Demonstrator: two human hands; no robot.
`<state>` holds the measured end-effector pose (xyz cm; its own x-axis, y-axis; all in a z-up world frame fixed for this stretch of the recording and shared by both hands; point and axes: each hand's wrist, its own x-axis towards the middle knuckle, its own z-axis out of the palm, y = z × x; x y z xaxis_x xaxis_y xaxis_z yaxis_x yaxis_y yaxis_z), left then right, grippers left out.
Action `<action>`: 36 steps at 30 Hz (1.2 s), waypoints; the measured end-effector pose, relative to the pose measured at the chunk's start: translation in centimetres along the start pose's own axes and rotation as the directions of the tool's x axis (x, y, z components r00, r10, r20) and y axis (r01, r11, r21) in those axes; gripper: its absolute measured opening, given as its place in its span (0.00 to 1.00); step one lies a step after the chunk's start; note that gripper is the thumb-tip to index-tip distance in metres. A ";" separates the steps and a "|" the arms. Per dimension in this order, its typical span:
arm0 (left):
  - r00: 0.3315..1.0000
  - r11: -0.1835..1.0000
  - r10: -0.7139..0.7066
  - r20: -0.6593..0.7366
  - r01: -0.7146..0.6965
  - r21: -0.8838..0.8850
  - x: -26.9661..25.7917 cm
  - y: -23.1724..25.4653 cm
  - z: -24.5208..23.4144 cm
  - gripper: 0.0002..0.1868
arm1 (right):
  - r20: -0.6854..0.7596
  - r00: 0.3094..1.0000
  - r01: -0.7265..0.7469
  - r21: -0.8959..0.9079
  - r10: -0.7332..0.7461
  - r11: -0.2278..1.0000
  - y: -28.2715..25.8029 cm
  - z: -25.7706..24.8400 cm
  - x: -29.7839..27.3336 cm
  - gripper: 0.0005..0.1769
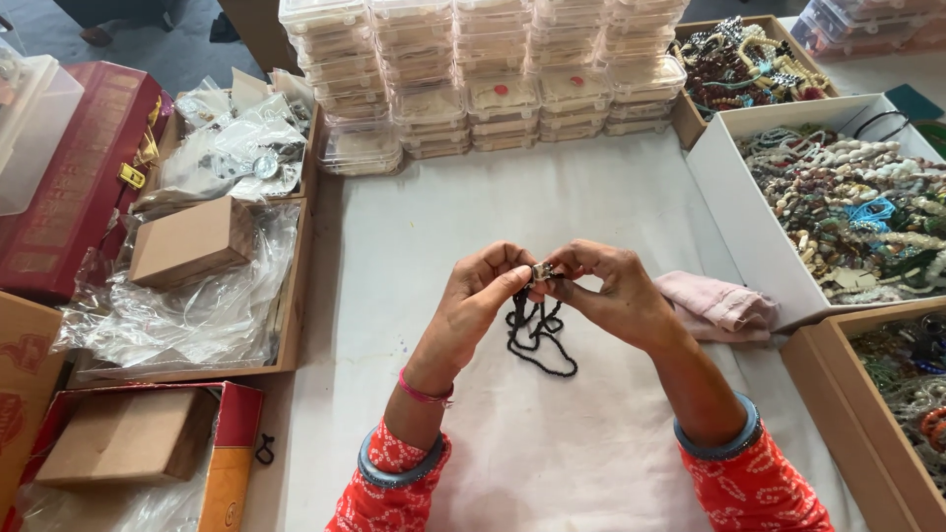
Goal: The person closes a small plastic container and places it on a stack. They then pick up a black beaded necklace from a box, unfold it, and wipe it with a pink cloth. The person folds the necklace and continues to wipe it with the cloth.
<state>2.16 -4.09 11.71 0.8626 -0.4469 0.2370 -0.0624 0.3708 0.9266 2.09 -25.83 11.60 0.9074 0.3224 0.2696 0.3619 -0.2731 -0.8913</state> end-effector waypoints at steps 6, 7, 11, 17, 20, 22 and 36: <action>0.978 0.992 0.124 -0.166 -0.127 -0.002 -0.8 2.0 -0.1 0.07 | -0.065 0.998 -0.021 -0.197 0.008 0.980 -0.4 -1.8 0.0 0.10; 0.978 0.992 0.124 -0.166 -0.126 -0.002 -1.0 2.6 -0.3 0.07 | -0.065 0.998 -0.020 -0.196 0.008 0.980 -0.1 -2.3 0.0 0.10; 0.943 0.983 0.186 -0.277 -0.176 0.059 -2.0 4.7 -1.2 0.08 | -0.098 0.994 -0.077 -0.253 0.054 0.964 0.6 -3.6 -0.1 0.08; 0.963 0.993 0.122 -0.240 -0.119 0.028 -2.2 5.6 -1.4 0.08 | 0.001 0.993 -0.109 -0.337 0.116 0.935 -0.9 -2.8 0.3 0.12; 0.982 0.998 0.051 -0.182 -0.046 0.034 -2.0 5.3 -1.0 0.09 | 0.059 0.998 0.045 -0.273 -0.030 0.961 -2.4 -0.4 0.5 0.20; 0.989 0.999 0.013 -0.146 -0.005 0.050 -1.9 4.7 -0.6 0.09 | 0.067 0.990 0.138 -0.201 -0.127 0.970 -2.8 1.4 0.4 0.25; 0.966 0.923 0.077 -0.247 0.025 0.385 -1.7 4.9 -0.6 0.08 | 0.154 0.981 -0.143 0.135 0.122 0.981 -0.3 -1.6 -0.4 0.12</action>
<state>0.65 -1.03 15.71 0.9525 -0.2019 0.2279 -0.2292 0.0174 0.9732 2.02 -27.33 12.34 0.9009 0.4225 0.0996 0.1963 -0.1920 -0.9616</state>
